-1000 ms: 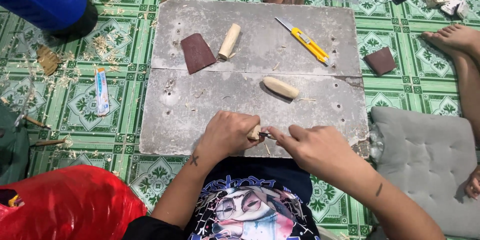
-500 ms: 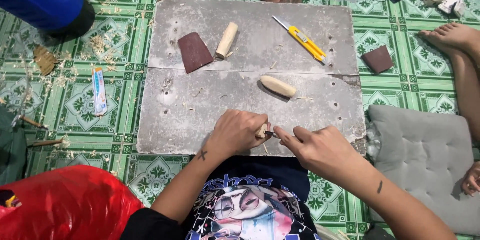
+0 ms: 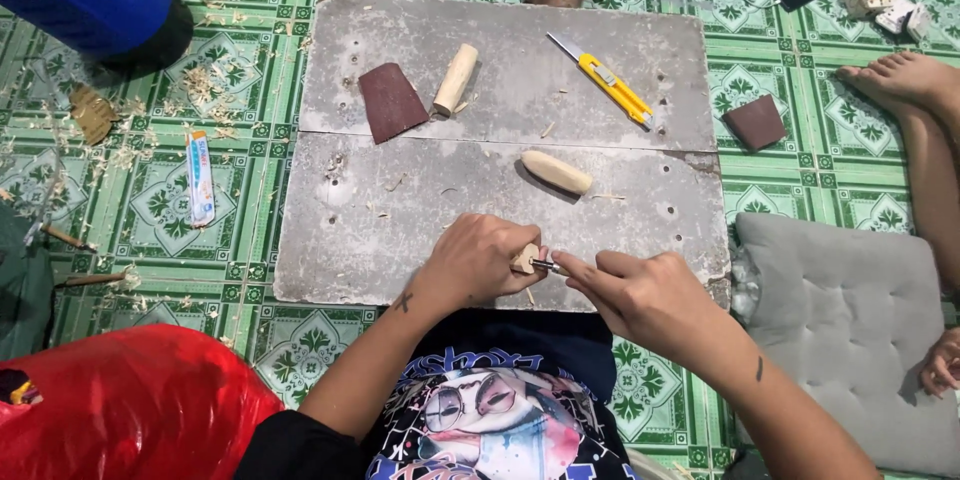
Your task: The person is detailing small wooden cylinders by carving them with a knife and sanding them to a smooth finish.
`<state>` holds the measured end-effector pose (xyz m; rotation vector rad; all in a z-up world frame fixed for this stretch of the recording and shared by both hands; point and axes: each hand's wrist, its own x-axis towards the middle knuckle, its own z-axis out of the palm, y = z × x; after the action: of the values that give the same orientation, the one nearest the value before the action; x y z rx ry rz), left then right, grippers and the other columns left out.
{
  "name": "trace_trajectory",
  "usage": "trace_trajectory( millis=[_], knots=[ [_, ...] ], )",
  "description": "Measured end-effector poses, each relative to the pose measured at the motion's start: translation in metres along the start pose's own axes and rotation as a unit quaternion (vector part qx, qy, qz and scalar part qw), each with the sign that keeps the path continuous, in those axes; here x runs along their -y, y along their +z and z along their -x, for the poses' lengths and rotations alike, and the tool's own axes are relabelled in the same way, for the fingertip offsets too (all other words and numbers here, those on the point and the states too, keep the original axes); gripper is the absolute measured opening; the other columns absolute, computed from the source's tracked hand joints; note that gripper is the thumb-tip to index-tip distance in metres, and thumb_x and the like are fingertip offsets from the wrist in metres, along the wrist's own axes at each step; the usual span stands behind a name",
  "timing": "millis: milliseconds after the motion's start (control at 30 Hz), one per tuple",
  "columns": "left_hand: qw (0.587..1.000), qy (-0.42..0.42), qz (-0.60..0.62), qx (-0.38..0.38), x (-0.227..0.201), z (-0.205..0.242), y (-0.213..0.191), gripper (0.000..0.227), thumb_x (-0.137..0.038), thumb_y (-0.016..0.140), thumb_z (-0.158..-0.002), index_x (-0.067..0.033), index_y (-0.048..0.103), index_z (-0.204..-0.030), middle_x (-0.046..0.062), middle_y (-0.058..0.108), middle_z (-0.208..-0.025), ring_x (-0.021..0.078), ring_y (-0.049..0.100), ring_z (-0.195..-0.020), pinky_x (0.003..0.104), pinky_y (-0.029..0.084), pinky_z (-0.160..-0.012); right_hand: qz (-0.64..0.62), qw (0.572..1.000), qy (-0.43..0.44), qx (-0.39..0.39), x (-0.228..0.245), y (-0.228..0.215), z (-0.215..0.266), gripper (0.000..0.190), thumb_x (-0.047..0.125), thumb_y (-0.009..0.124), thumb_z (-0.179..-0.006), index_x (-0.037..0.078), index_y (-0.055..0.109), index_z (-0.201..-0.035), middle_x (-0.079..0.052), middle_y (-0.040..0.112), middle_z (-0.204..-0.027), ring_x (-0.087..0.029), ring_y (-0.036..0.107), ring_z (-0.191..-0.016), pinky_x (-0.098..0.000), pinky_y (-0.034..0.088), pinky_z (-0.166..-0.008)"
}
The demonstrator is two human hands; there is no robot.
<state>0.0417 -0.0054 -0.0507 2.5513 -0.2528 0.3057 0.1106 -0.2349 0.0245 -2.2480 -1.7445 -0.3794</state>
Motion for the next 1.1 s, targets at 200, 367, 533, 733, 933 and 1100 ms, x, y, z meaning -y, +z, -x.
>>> trace_trajectory(
  millis=[200,367,533,733,933,1100],
  knots=[
    [1.0,0.004,0.012,0.0,-0.002,-0.002,-0.004,0.028,-0.044,0.075,-0.079,-0.0186,0.064,-0.078,0.003,0.066,-0.056,0.0298,0.07,-0.06,0.039,0.054,-0.055,-0.029,0.999,0.03,-0.005,-0.001,0.006,0.004,0.028,0.027,0.063,-0.098,0.027,0.073,-0.124,0.004,0.047,-0.054,-0.023,0.059,-0.044,-0.0322,0.05,-0.043],
    [0.998,-0.016,0.056,0.003,-0.004,-0.002,-0.008,0.028,-0.038,0.075,-0.08,-0.0165,0.059,-0.072,0.006,0.061,-0.051,0.0312,0.066,-0.055,0.038,0.05,-0.052,-0.071,0.996,0.047,-0.013,-0.002,0.012,0.002,0.025,0.024,0.066,-0.096,0.026,0.075,-0.12,0.003,0.048,-0.052,-0.022,0.058,-0.042,-0.0307,0.048,-0.042],
    [0.995,-0.033,0.09,0.004,0.004,-0.001,-0.005,0.028,-0.035,0.076,-0.079,-0.0148,0.058,-0.071,0.009,0.059,-0.051,0.0346,0.065,-0.054,0.04,0.049,-0.051,-0.103,0.993,0.064,-0.01,-0.001,0.018,-0.002,0.026,0.022,0.066,-0.096,0.026,0.076,-0.12,0.001,0.05,-0.052,-0.024,0.059,-0.043,-0.0318,0.049,-0.043],
    [0.991,-0.064,0.115,0.001,0.002,-0.001,-0.012,0.024,-0.026,0.076,-0.078,-0.0123,0.058,-0.069,0.01,0.058,-0.049,0.0332,0.063,-0.049,0.038,0.048,-0.05,-0.147,0.985,0.086,-0.037,0.002,0.029,-0.007,0.024,0.019,0.069,-0.094,0.023,0.078,-0.116,0.001,0.05,-0.049,-0.021,0.056,-0.04,-0.0288,0.047,-0.042],
    [0.987,-0.08,0.138,-0.007,0.001,0.0,-0.014,0.022,-0.025,0.076,-0.077,-0.0124,0.06,-0.069,0.01,0.058,-0.048,0.0331,0.062,-0.048,0.038,0.047,-0.05,-0.177,0.978,0.101,-0.052,0.005,0.034,-0.008,0.028,0.015,0.068,-0.094,0.023,0.077,-0.119,0.0,0.049,-0.048,-0.021,0.056,-0.04,-0.0287,0.048,-0.042],
    [0.981,-0.08,0.176,-0.024,0.002,0.0,-0.013,0.024,-0.021,0.078,-0.076,-0.0098,0.059,-0.066,0.013,0.055,-0.045,0.0323,0.057,-0.043,0.037,0.044,-0.047,-0.224,0.963,0.122,-0.091,0.012,0.039,-0.007,0.028,0.009,0.07,-0.092,0.016,0.078,-0.118,-0.003,0.053,-0.049,-0.02,0.057,-0.04,-0.0268,0.047,-0.041]
  ],
)
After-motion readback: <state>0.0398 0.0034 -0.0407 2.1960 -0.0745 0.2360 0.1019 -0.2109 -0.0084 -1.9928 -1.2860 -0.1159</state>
